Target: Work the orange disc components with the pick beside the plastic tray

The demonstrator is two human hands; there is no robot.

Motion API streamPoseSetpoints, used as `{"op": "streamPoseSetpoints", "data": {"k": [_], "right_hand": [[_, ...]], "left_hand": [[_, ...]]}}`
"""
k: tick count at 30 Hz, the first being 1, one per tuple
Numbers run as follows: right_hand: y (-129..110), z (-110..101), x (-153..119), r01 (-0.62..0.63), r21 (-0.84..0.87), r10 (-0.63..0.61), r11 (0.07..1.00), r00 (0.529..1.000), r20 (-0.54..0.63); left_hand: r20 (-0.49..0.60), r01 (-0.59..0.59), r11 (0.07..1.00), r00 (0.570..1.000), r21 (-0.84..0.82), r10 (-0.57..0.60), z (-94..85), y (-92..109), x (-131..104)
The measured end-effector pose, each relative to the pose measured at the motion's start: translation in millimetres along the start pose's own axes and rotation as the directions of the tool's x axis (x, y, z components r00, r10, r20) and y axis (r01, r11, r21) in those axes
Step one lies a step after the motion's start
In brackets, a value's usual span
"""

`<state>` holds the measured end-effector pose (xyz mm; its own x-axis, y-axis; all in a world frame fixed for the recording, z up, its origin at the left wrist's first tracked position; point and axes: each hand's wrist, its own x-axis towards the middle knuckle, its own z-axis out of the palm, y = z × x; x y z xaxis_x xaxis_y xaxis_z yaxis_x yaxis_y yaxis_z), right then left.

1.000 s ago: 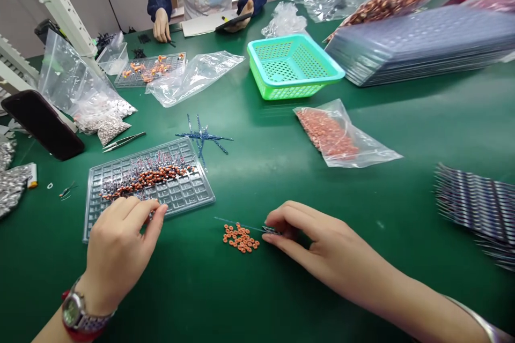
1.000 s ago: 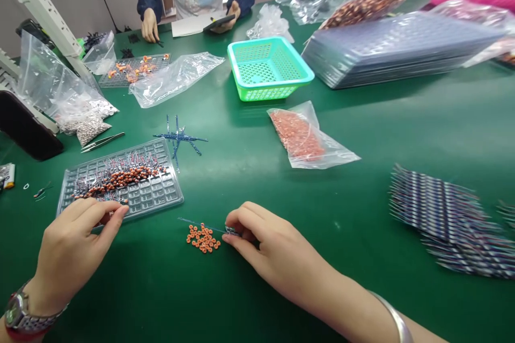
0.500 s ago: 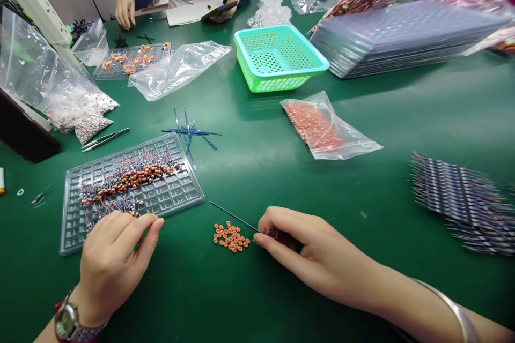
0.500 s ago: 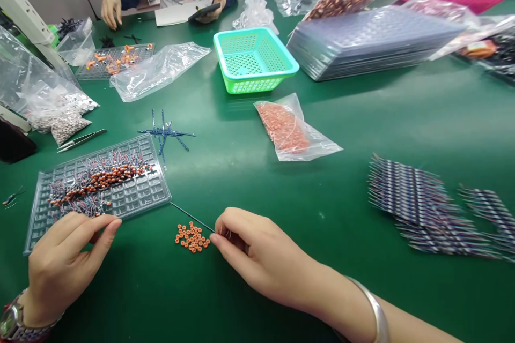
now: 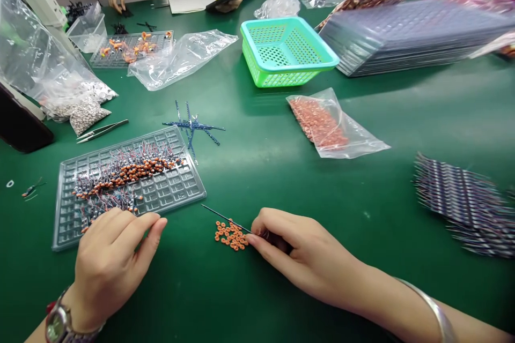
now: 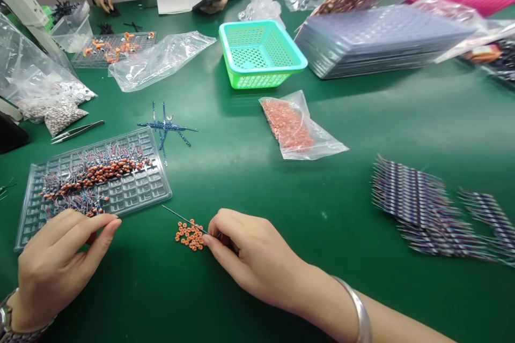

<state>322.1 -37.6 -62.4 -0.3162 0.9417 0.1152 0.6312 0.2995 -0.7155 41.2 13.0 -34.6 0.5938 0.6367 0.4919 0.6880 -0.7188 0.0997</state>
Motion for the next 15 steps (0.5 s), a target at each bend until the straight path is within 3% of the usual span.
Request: {"op": "streamPoseSetpoints", "data": {"k": [6, 15], "right_hand": [[2.1, -5.4, 0.2, -0.099, 0.050, 0.099, 0.994, 0.995, -0.009], [4.7, -4.6, -1.7, -0.042, 0.024, 0.041, 0.999, 0.999, 0.025]], "left_hand": [[0.011, -0.005, 1.000, 1.000, -0.010, 0.005, -0.3, -0.1, -1.1], [0.006, -0.009, 1.000, 1.000, -0.017, 0.009, 0.3, -0.7, -0.8]]}}
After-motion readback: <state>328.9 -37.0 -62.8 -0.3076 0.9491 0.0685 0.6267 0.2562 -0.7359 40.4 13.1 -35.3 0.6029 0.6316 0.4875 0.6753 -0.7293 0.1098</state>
